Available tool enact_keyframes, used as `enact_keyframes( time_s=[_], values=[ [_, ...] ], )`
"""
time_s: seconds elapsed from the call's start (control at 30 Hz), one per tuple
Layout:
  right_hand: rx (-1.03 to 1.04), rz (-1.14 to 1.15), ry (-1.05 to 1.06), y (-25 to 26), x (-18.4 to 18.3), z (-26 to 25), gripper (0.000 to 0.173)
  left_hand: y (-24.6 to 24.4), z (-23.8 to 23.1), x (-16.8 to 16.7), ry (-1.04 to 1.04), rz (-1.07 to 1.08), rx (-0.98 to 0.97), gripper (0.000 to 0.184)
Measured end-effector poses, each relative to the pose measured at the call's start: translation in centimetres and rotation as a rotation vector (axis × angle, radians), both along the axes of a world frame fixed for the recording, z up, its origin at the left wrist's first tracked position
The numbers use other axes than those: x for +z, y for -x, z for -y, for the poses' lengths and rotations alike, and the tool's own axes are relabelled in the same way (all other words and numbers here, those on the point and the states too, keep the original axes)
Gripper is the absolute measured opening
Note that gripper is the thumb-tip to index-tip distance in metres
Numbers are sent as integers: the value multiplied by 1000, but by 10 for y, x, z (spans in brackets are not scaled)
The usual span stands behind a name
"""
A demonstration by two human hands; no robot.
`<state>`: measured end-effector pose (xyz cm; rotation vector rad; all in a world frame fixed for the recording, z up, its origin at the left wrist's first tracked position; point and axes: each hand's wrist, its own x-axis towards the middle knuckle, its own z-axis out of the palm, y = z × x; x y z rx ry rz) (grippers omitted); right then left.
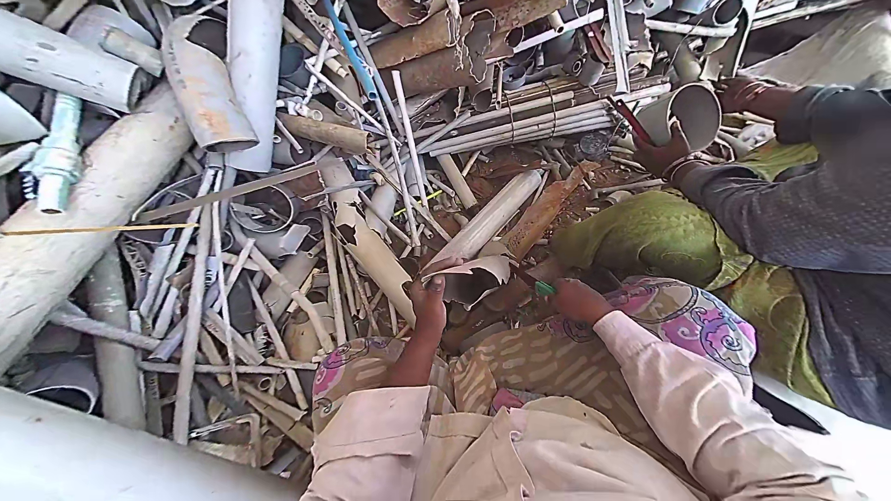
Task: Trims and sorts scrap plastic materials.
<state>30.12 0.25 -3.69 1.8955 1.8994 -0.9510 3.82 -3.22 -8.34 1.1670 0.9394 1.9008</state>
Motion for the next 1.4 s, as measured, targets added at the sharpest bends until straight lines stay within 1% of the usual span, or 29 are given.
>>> enact_keyframes(
  time_s=[0.07,0.13,0.27,0.37,0.4,0.5,0.6,0.67,0.73,0.87,0.93,1.0,1.03,1.1,1.17,1.23,1.3,1.33,1.4],
  values=[
    [12,60,6,2,7,2,43,-5,7,-2,-40,-92,-66,57],
    [42,108,17,2,9,5,44,-6,10,-5,-68,-142,-76,57],
    [75,120,10,-5,5,18,44,-2,13,-10,-29,-142,45,50],
    [92,77,-30,-11,2,34,48,0,22,-2,67,-203,84,55],
    [102,68,-40,-12,0,40,49,-1,25,0,83,-234,72,59],
    [105,108,-107,-11,-1,61,47,-5,40,7,131,-355,5,54],
    [152,130,-175,-15,-11,73,47,-10,48,5,99,-462,-74,61],
    [215,42,-188,-25,-21,78,47,-12,49,-2,68,-508,-118,64],
    [275,-67,-202,-32,-27,82,47,-11,49,-10,35,-573,-169,60],
    [322,-224,-221,-37,-23,90,45,-11,54,-15,-5,-664,-228,64],
    [327,-325,-263,-45,-22,93,42,-11,57,-16,-4,-651,-204,59],
    [329,-470,-302,-56,-23,97,39,-8,61,-16,42,-651,-160,52],
    [328,-498,-297,-59,-22,100,39,-6,63,-15,69,-659,-131,53],
    [293,-426,-275,-54,-12,111,40,-5,68,-12,130,-671,-99,55],
    [249,-268,-247,-40,0,119,42,-7,70,-13,129,-676,-105,53],
    [254,-134,-232,-26,12,121,43,-9,68,-14,116,-665,-89,49],
    [283,-6,-199,-11,23,124,39,-11,70,-10,140,-681,-77,50],
    [294,29,-186,-3,27,126,35,-13,71,-10,131,-705,-81,50],
    [297,18,-161,9,37,134,31,-19,72,-9,105,-772,-55,48]
  ],
)
